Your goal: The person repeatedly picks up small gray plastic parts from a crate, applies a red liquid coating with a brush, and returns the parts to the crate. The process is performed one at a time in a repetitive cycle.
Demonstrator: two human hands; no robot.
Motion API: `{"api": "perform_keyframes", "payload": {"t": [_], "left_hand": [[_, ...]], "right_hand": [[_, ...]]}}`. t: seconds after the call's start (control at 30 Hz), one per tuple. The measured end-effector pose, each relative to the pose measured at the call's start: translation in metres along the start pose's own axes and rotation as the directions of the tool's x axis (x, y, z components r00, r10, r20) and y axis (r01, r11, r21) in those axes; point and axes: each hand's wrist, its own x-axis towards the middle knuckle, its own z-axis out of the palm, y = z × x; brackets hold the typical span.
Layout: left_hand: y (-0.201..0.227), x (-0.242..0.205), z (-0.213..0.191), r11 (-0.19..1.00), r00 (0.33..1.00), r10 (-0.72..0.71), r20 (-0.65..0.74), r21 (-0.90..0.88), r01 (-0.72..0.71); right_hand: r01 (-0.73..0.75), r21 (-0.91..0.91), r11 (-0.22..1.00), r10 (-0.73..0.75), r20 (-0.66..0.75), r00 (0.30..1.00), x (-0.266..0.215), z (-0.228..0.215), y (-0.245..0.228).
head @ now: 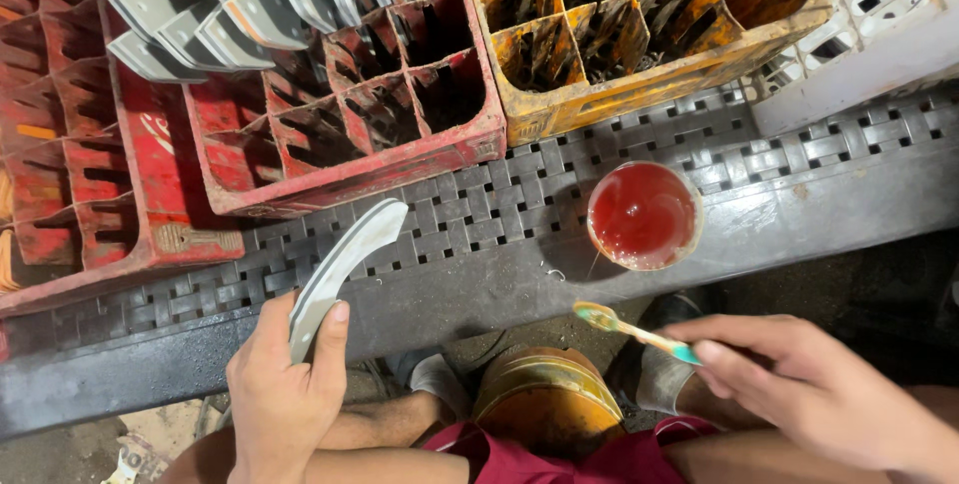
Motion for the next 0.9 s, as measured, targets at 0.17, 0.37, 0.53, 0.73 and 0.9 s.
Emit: {"api": "perform_keyframes", "payload": {"t": [0.17,0.37,0.53,0.73,0.9], "left_hand": [[-0.002,0.0,0.002,0.999,1.0,0.013,-0.009,-0.042,-0.014],[0.027,-0.01,0.009,0.63,0.971,-0.141,0.193,-0.739,0.238],[0.078,-0.025,0.047,0.293,0.867,-0.153,0.475,-0.816,0.498],[0.107,-0.016,0.037,0.462,0.975,-0.145,0.167,-0.86,0.216],[0.088,0.047,-0.063,0.558,0.946,-0.289,-0.144,-0.828,0.045]], "right_hand": [[0.053,0.239,0.969,0.015,-0.276,0.961,-0.026,-0.038,-0.003],[0.452,0.549,0.703,-0.319,-0.325,0.89,-0.012,-0.058,0.006],[0.412,0.261,0.873,-0.255,-0.476,0.842,0.002,-0.04,-0.011],[0.365,0.142,0.92,-0.247,-0.515,0.821,0.007,-0.056,0.004],[0.29,0.135,0.947,-0.192,-0.485,0.853,0.02,-0.09,0.038]]}}
